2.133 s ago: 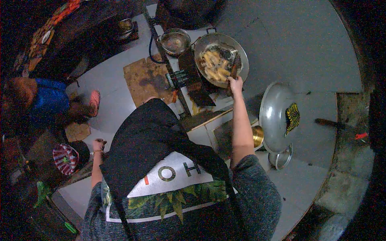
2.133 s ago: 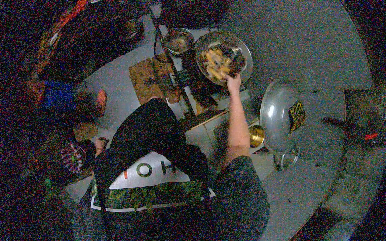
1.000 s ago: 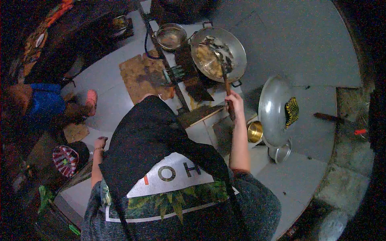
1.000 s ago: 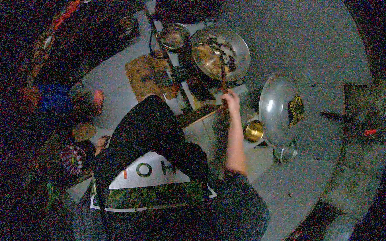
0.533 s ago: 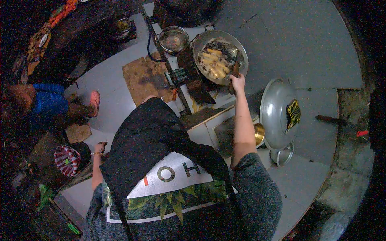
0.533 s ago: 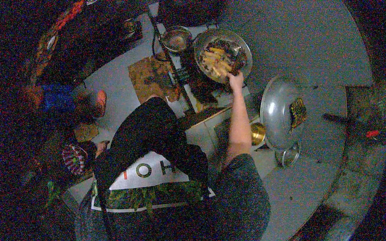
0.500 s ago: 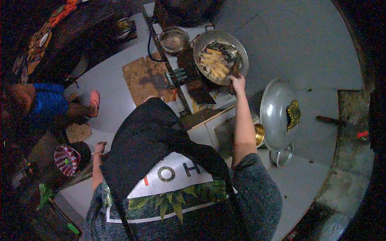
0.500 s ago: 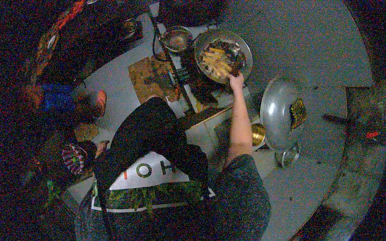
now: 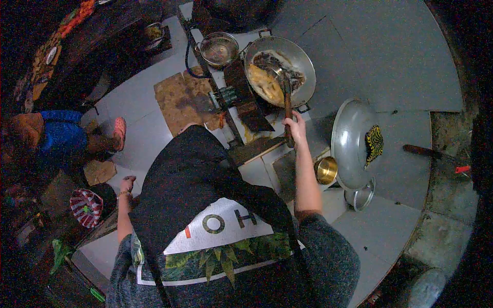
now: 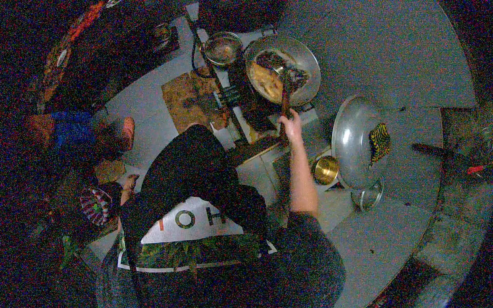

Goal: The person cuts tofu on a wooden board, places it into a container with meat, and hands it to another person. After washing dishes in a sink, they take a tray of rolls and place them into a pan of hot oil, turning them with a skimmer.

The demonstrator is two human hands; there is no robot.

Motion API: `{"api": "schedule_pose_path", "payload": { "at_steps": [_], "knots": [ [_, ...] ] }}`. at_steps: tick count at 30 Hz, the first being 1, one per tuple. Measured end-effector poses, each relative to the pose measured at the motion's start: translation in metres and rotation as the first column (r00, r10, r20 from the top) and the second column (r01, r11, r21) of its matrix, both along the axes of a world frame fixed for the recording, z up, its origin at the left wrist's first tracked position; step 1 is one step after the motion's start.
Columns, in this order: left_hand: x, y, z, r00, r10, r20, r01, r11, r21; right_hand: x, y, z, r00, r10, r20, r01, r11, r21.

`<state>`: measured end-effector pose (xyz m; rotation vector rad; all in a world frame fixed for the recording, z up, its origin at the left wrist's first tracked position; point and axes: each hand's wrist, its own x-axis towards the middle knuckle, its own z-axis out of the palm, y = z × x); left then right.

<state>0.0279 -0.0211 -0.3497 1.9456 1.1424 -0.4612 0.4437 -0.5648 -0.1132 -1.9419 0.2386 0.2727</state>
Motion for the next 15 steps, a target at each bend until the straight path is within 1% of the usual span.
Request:
{"api": "schedule_pose_path", "payload": {
  "at_steps": [2, 3, 5, 6, 8, 9, 11, 12, 14, 15],
  "knots": [
    [-0.008, 0.006, -0.017, 0.990, -0.038, 0.138, 0.042, 0.999, -0.031, -0.005, 0.002, 0.006, 1.000, -0.009, 0.011, 0.009, 0.999, -0.037],
    [-0.013, 0.009, -0.026, 0.990, -0.038, 0.136, 0.043, 0.999, -0.031, -0.011, 0.004, 0.010, 1.000, -0.009, 0.009, 0.009, 0.999, -0.038],
    [-0.021, 0.014, -0.050, 0.976, -0.206, 0.073, 0.198, 0.976, 0.095, -0.021, 0.009, 0.015, 0.972, -0.056, 0.226, 0.051, 0.998, 0.030],
    [-0.025, 0.017, -0.061, 0.958, -0.284, 0.032, 0.276, 0.949, 0.153, -0.025, 0.007, 0.012, 0.973, -0.055, 0.225, 0.049, 0.998, 0.031],
    [-0.033, 0.015, -0.072, 0.901, -0.428, -0.066, 0.430, 0.867, 0.251, -0.031, -0.003, 0.005, 0.961, -0.035, 0.275, 0.062, 0.994, -0.090],
    [-0.033, 0.013, -0.072, 0.901, -0.429, -0.068, 0.432, 0.868, 0.247, -0.035, -0.008, 0.011, 0.962, -0.035, 0.272, 0.062, 0.994, -0.093],
    [-0.030, 0.014, -0.065, 0.829, -0.533, -0.168, 0.559, 0.788, 0.259, -0.043, -0.010, 0.041, 0.988, -0.040, 0.151, 0.026, 0.995, 0.097],
    [-0.026, 0.014, -0.062, 0.787, -0.578, -0.216, 0.617, 0.742, 0.262, -0.046, -0.011, 0.054, 0.988, -0.042, 0.151, 0.028, 0.995, 0.096],
    [-0.023, 0.015, -0.059, 0.693, -0.651, -0.309, 0.720, 0.642, 0.262, -0.048, -0.014, 0.073, 0.997, -0.065, -0.048, 0.071, 0.988, 0.136],
    [-0.026, 0.021, -0.076, 0.694, -0.650, -0.309, 0.719, 0.644, 0.261, -0.045, -0.022, 0.069, 0.993, -0.060, -0.100, 0.070, 0.992, 0.100]
  ]
}}
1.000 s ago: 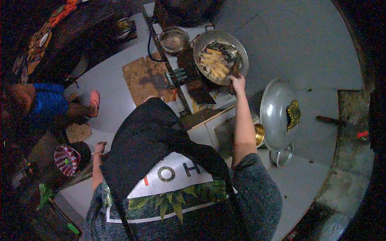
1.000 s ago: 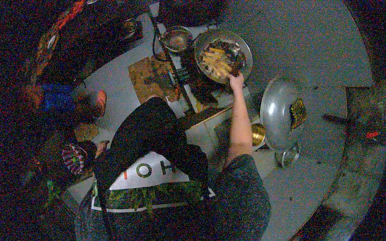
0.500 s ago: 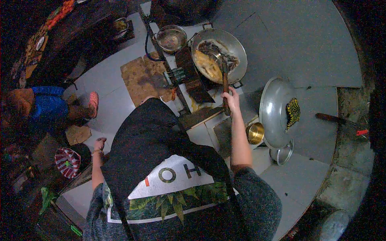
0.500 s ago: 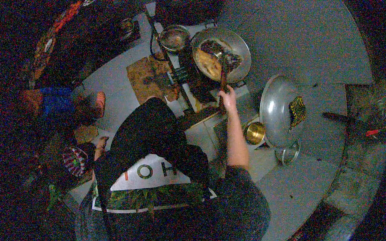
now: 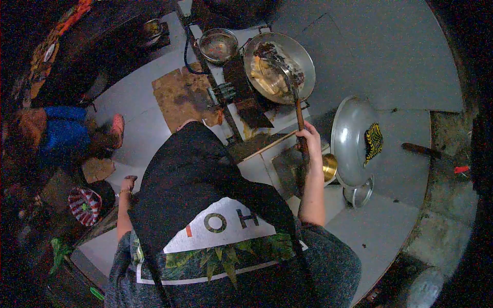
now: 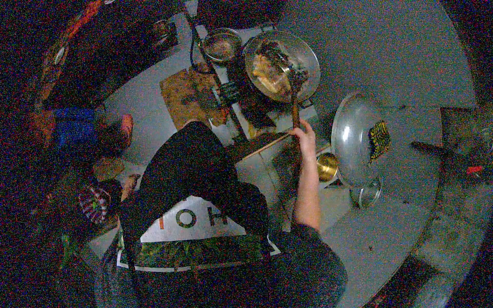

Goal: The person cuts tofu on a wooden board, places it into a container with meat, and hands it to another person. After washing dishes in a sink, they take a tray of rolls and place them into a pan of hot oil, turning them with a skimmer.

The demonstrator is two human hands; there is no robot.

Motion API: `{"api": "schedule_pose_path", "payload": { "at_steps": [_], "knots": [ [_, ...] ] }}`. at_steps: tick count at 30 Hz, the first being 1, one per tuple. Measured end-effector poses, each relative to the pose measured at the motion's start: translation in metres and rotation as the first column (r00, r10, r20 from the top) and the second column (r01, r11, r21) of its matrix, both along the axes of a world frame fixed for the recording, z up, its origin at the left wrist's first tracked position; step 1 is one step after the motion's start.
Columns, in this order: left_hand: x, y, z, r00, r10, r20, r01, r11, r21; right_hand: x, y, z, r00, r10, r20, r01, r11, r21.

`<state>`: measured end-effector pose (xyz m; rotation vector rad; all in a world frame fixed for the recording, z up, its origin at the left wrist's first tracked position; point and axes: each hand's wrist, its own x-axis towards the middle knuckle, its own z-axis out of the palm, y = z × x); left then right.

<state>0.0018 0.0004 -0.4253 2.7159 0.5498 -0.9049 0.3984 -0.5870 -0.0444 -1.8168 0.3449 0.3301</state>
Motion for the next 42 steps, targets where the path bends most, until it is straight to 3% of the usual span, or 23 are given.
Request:
{"api": "schedule_pose_path", "payload": {
  "at_steps": [1, 2, 3, 4, 5, 6, 7, 8, 9, 11, 13, 14, 17, 18, 20, 21, 22, 24, 29, 32, 36, 39, 42],
  "knots": [
    [-0.004, 0.010, -0.026, 0.946, 0.324, -0.013, -0.319, 0.921, -0.223, 0.006, -0.010, -0.011, 1.000, 0.003, -0.001, -0.003, 1.000, -0.001],
    [-0.004, 0.016, -0.037, 0.793, 0.602, -0.099, -0.582, 0.698, -0.417, 0.015, -0.021, -0.027, 1.000, -0.007, 0.002, 0.008, 0.999, -0.040],
    [-0.004, 0.011, -0.026, 0.790, 0.605, -0.101, -0.586, 0.695, -0.416, 0.022, -0.026, -0.036, 1.000, -0.014, 0.007, 0.015, 0.997, -0.078],
    [0.003, 0.001, 0.000, 0.910, 0.390, 0.142, -0.336, 0.894, -0.297, 0.024, -0.015, -0.019, 0.999, -0.027, -0.025, 0.024, 0.994, -0.107],
    [0.011, -0.008, 0.024, 0.936, 0.103, 0.338, -0.070, 0.992, -0.107, 0.034, -0.020, -0.034, 0.999, -0.028, -0.025, 0.025, 0.994, -0.106],
    [0.018, -0.013, 0.037, 0.935, 0.101, 0.341, -0.069, 0.992, -0.105, 0.050, -0.030, -0.061, 0.991, -0.009, 0.132, 0.041, 0.971, -0.237],
    [0.023, -0.017, 0.047, 0.891, 0.376, 0.255, -0.334, 0.922, -0.194, 0.065, -0.034, -0.078, 0.959, 0.030, 0.282, 0.077, 0.930, -0.360],
    [0.025, -0.019, 0.052, 0.772, 0.619, 0.145, -0.575, 0.777, -0.255, 0.076, -0.031, -0.081, 0.958, 0.029, 0.284, 0.078, 0.930, -0.359],
    [0.020, -0.018, 0.047, 0.772, 0.618, 0.150, -0.574, 0.778, -0.256, 0.085, -0.027, -0.083, 0.955, -0.027, 0.295, 0.118, 0.948, -0.295],
    [0.006, -0.011, 0.033, 0.642, 0.763, 0.071, -0.644, 0.588, -0.489, 0.108, -0.023, -0.088, 0.949, -0.083, 0.304, 0.158, 0.961, -0.229],
    [0.003, -0.011, 0.032, 0.649, 0.758, 0.060, -0.652, 0.595, -0.469, 0.128, -0.029, -0.098, 0.964, -0.138, 0.229, 0.211, 0.918, -0.335],
    [0.001, -0.012, 0.032, 0.656, 0.754, 0.046, -0.660, 0.602, -0.450, 0.131, -0.033, -0.103, 0.979, -0.152, 0.135, 0.174, 0.969, -0.176],
    [-0.002, -0.016, 0.031, 0.671, 0.741, -0.001, -0.683, 0.619, -0.388, 0.138, -0.051, -0.148, 0.995, -0.037, 0.096, 0.055, 0.980, -0.194],
    [-0.005, -0.014, 0.028, 0.671, 0.742, -0.003, -0.685, 0.618, -0.386, 0.114, -0.029, -0.123, 0.994, -0.081, 0.069, 0.091, 0.984, -0.154],
    [-0.009, -0.004, 0.019, 0.883, 0.463, 0.076, -0.414, 0.845, -0.338, 0.084, -0.006, -0.090, 0.998, -0.065, 0.026, 0.067, 0.990, -0.126],
    [-0.008, -0.006, 0.027, 0.884, 0.462, 0.076, -0.413, 0.846, -0.338, 0.078, -0.003, -0.084, 0.999, -0.048, -0.015, 0.047, 0.994, -0.097],
    [-0.004, -0.011, 0.045, 0.889, 0.452, 0.078, -0.412, 0.862, -0.295, 0.087, -0.025, -0.124, 0.993, 0.038, 0.110, -0.020, 0.987, -0.158],
    [0.000, -0.013, 0.053, 0.895, 0.439, 0.083, -0.407, 0.878, -0.254, 0.071, -0.024, -0.123, 0.988, 0.044, 0.147, -0.021, 0.987, -0.159],
    [0.016, -0.020, 0.060, 0.651, 0.759, -0.015, -0.696, 0.588, -0.413, 0.046, -0.017, -0.103, 0.993, 0.065, 0.099, -0.051, 0.989, -0.137],
    [0.044, -0.052, 0.122, 0.623, 0.780, 0.049, -0.744, 0.611, -0.269, 0.013, 0.017, -0.051, 0.968, 0.074, 0.238, -0.050, 0.993, -0.103],
    [0.013, -0.031, 0.062, 0.644, 0.765, 0.026, -0.639, 0.556, -0.531, -0.004, 0.014, -0.059, 0.927, 0.037, 0.374, -0.020, 0.999, -0.048],
    [0.010, -0.027, 0.058, 0.778, 0.628, 0.030, -0.542, 0.694, -0.475, -0.014, 0.020, -0.017, 0.959, -0.004, 0.282, -0.016, 0.997, 0.071],
    [0.013, -0.014, 0.032, 0.928, 0.371, 0.034, -0.342, 0.885, -0.316, -0.005, 0.012, 0.005, 0.999, 0.035, 0.003, -0.035, 0.999, 0.036]
  ]
}}
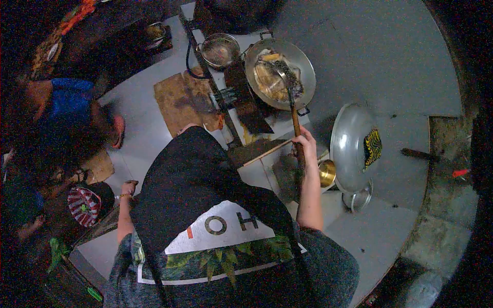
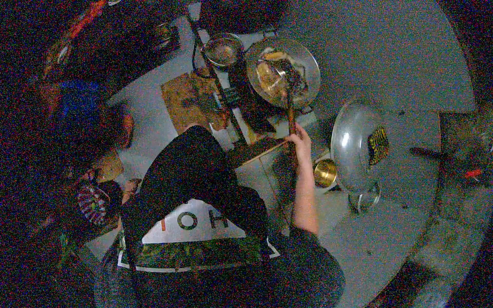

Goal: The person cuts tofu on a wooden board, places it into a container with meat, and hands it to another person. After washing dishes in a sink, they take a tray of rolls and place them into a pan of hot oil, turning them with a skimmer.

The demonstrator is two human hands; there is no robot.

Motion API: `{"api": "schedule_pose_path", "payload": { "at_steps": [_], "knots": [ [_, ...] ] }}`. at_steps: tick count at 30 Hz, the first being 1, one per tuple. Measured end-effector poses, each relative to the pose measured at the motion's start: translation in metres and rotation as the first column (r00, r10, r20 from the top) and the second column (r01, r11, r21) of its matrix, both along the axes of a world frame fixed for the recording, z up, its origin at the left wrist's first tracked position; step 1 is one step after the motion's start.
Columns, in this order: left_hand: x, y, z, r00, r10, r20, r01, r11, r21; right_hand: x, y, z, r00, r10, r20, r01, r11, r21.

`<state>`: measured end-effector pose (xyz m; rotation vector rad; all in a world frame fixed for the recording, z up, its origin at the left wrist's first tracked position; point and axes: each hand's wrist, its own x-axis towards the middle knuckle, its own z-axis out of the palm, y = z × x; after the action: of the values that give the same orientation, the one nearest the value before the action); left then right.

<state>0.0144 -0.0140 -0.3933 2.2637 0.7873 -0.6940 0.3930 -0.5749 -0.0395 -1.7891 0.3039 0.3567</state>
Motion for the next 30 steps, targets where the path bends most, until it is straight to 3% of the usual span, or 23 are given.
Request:
{"api": "schedule_pose_path", "payload": {
  "at_steps": [1, 3, 4, 5, 6, 7, 9, 10, 11, 12, 13, 16, 18, 20, 21, 30],
  "knots": [
    [-0.002, 0.002, -0.007, 0.995, -0.092, -0.034, 0.094, 0.994, 0.050, 0.007, -0.010, -0.015, 1.000, 0.006, 0.003, -0.006, 1.000, 0.005],
    [-0.003, 0.006, -0.008, 0.959, -0.261, -0.110, 0.275, 0.950, 0.144, 0.025, -0.022, -0.047, 0.995, 0.048, 0.087, -0.035, 0.989, -0.144],
    [-0.007, 0.000, -0.011, 0.964, -0.247, -0.101, 0.260, 0.954, 0.151, 0.030, -0.023, -0.052, 0.993, 0.063, 0.098, -0.049, 0.989, -0.140],
    [-0.009, -0.007, -0.012, 0.991, 0.123, 0.048, -0.123, 0.992, 0.016, 0.036, -0.024, -0.057, 0.997, 0.014, 0.069, -0.009, 0.997, -0.074],
    [-0.007, -0.015, -0.007, 0.863, 0.487, 0.135, -0.465, 0.870, -0.165, 0.042, -0.021, -0.056, 0.999, -0.036, 0.037, 0.037, 0.999, -0.008],
    [0.000, -0.021, 0.013, 0.863, 0.487, 0.136, -0.464, 0.870, -0.165, 0.051, -0.020, -0.064, 0.999, -0.037, 0.038, 0.037, 0.999, -0.008],
    [0.016, -0.026, 0.066, 0.944, 0.327, 0.049, -0.327, 0.945, -0.012, 0.072, -0.023, -0.087, 0.982, -0.034, 0.184, 0.045, 0.998, -0.053],
    [0.014, -0.024, 0.061, 0.945, 0.324, 0.049, -0.323, 0.946, -0.012, 0.073, -0.010, -0.080, 0.961, -0.093, 0.259, 0.116, 0.991, -0.074],
    [0.008, -0.020, 0.057, 0.997, 0.025, 0.068, -0.035, 0.989, 0.142, 0.080, -0.004, -0.079, 0.961, -0.096, 0.260, 0.119, 0.990, -0.075],
    [-0.002, -0.013, 0.046, 0.961, -0.275, 0.037, 0.253, 0.922, 0.292, 0.090, 0.001, -0.080, 0.932, -0.076, 0.354, 0.173, 0.953, -0.250],
    [-0.010, -0.007, 0.032, 0.909, -0.417, 0.018, 0.382, 0.848, 0.367, 0.100, 0.005, -0.082, 0.897, -0.038, 0.440, 0.237, 0.882, -0.408],
    [-0.032, 0.013, -0.031, 0.933, -0.357, 0.052, 0.324, 0.891, 0.318, 0.142, -0.007, -0.110, 0.940, -0.046, 0.337, 0.206, 0.867, -0.454],
    [-0.042, 0.025, -0.063, 0.933, -0.330, 0.143, 0.277, 0.913, 0.299, 0.137, -0.002, -0.100, 0.953, -0.039, 0.300, 0.180, 0.870, -0.460],
    [-0.020, 0.003, -0.012, 0.982, 0.173, 0.077, -0.177, 0.983, 0.041, 0.126, 0.004, -0.087, 0.964, -0.027, 0.265, 0.152, 0.872, -0.465],
    [-0.002, -0.013, 0.026, 0.907, 0.420, 0.039, -0.419, 0.907, -0.033, 0.113, 0.008, -0.080, 0.976, -0.003, 0.218, 0.098, 0.898, -0.428],
    [-0.027, 0.003, -0.039, 0.757, 0.652, 0.041, -0.607, 0.726, -0.323, 0.075, -0.013, -0.131, 0.991, 0.051, 0.124, -0.032, 0.987, -0.155]
  ]
}}
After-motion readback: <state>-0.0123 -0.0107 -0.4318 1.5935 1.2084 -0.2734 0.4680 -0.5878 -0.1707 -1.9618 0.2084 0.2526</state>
